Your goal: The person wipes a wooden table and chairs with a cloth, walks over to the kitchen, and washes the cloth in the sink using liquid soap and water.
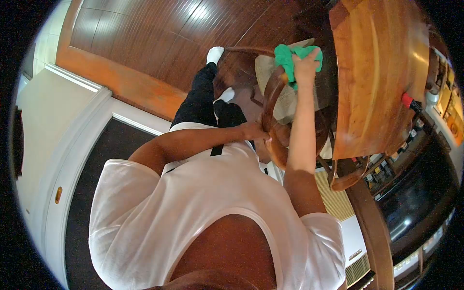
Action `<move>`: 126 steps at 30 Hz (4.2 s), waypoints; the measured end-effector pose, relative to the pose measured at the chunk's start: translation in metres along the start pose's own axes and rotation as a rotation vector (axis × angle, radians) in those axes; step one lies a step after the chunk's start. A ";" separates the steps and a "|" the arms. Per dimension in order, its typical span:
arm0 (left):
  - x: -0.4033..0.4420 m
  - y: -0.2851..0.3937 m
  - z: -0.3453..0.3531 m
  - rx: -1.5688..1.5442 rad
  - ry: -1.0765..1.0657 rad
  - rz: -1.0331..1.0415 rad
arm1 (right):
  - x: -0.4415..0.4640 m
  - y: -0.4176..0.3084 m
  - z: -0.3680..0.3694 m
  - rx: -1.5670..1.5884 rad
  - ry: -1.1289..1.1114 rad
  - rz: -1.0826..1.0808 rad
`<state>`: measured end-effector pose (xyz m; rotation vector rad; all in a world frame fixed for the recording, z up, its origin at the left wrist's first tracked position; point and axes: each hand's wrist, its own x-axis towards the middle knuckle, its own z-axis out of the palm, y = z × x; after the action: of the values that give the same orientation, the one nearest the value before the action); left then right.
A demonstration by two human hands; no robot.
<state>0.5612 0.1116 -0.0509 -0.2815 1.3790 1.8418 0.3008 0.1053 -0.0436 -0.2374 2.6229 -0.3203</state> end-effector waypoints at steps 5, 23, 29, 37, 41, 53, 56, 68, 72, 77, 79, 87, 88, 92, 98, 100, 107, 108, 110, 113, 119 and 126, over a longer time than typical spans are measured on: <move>0.064 -0.068 0.028 -0.071 0.080 0.124 | -0.073 -0.027 0.004 -0.060 0.083 -0.161; -0.099 -0.100 -0.028 0.068 0.449 0.039 | -0.377 0.243 -0.011 -0.259 0.086 -0.570; -0.100 -0.067 -0.018 -0.012 0.577 0.135 | -0.396 0.362 -0.038 -0.404 0.258 -0.433; 0.035 0.010 -0.016 0.329 0.690 0.413 | -0.364 0.402 -0.074 0.506 0.722 -0.023; 0.043 0.020 -0.027 0.271 0.550 0.468 | -0.349 0.336 -0.090 0.911 0.851 -0.058; -0.046 0.117 -0.176 0.694 -0.123 0.308 | -0.127 -0.005 -0.129 1.335 0.443 -0.271; -0.068 0.155 -0.262 0.548 0.132 0.287 | -0.077 -0.085 -0.151 1.326 0.474 -0.337; -0.057 0.382 -0.457 0.339 0.457 0.405 | 0.169 -0.265 -0.271 1.536 0.618 -0.633; 0.000 0.489 -0.522 0.274 0.557 0.452 | 0.289 -0.288 -0.257 1.066 0.399 -0.515; 0.104 0.596 -0.626 0.359 0.725 0.459 | 0.377 -0.307 -0.173 0.350 0.259 -0.483; 0.134 0.641 -0.660 0.343 0.721 0.341 | 0.386 -0.304 -0.180 0.434 0.259 -0.524; 0.241 0.742 -0.716 0.193 0.474 0.338 | 0.415 -0.308 -0.195 0.480 -0.018 -0.439; 0.252 0.747 -0.716 0.166 0.406 0.376 | 0.425 -0.312 -0.193 0.548 -0.014 -0.431; 0.278 0.739 -0.747 0.161 0.373 0.348 | 0.488 -0.358 -0.196 0.800 0.136 -0.410; 0.277 0.741 -0.766 0.164 0.176 0.366 | 0.736 -0.409 -0.270 0.895 0.825 -0.109; 0.286 0.732 -0.781 0.129 0.095 0.398 | 0.818 -0.382 -0.303 1.027 0.982 0.279; 0.292 0.740 -0.793 0.067 -0.037 0.406 | 0.697 -0.411 -0.290 1.288 0.334 0.222; 0.295 0.736 -0.799 0.066 -0.074 0.420 | 0.665 -0.413 -0.266 1.244 0.237 0.187; 0.294 0.740 -0.802 0.063 -0.133 0.392 | 0.594 -0.409 -0.234 1.253 0.042 0.148; 0.271 0.764 -0.786 0.141 -0.111 0.373 | 0.567 -0.419 -0.261 1.106 -0.037 0.207; 0.273 0.762 -0.834 0.024 0.047 -0.004 | 0.722 -0.466 -0.292 0.498 0.778 0.150; 0.270 0.766 -0.812 0.073 0.208 0.123 | 0.585 -0.476 -0.241 0.382 0.775 0.027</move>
<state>-0.3778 -0.5455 0.0179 -0.3657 1.6345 1.8995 -0.2712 -0.4366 0.0304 0.0773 3.2145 -1.0692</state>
